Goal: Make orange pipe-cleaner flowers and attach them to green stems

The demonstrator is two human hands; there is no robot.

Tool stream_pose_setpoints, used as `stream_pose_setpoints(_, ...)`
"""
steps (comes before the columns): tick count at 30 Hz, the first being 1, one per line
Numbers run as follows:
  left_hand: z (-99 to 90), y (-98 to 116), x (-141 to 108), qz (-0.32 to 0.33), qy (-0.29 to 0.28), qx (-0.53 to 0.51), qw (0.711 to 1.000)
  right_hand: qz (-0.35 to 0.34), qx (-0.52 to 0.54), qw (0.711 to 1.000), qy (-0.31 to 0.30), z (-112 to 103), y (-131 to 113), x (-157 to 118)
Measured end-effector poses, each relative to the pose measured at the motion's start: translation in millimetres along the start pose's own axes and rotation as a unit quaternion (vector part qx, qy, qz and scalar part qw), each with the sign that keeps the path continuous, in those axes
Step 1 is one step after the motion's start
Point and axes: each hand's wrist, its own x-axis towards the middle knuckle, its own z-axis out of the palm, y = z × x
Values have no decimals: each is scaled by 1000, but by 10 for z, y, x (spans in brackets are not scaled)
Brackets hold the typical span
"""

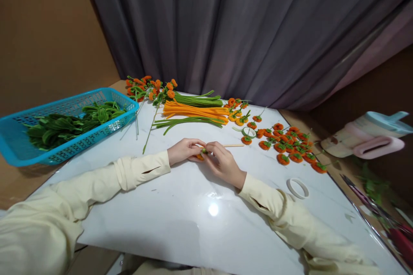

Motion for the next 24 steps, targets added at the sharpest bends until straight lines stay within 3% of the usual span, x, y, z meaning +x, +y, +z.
stream_pose_setpoints(11, 20, 90, -35, -3, -10, -32, 999, 10, -15, 998, 58, 17, -4, -10)
stream_pose_setpoints(17, 30, 87, -28, -10, -6, 0, 1000, 32, 5, 999, 40, -13, -22, 3)
stream_pose_setpoints(24, 28, 68, -11, -15, -25, 36, 999, -4, 8, 1000, 23, -27, -3, 23)
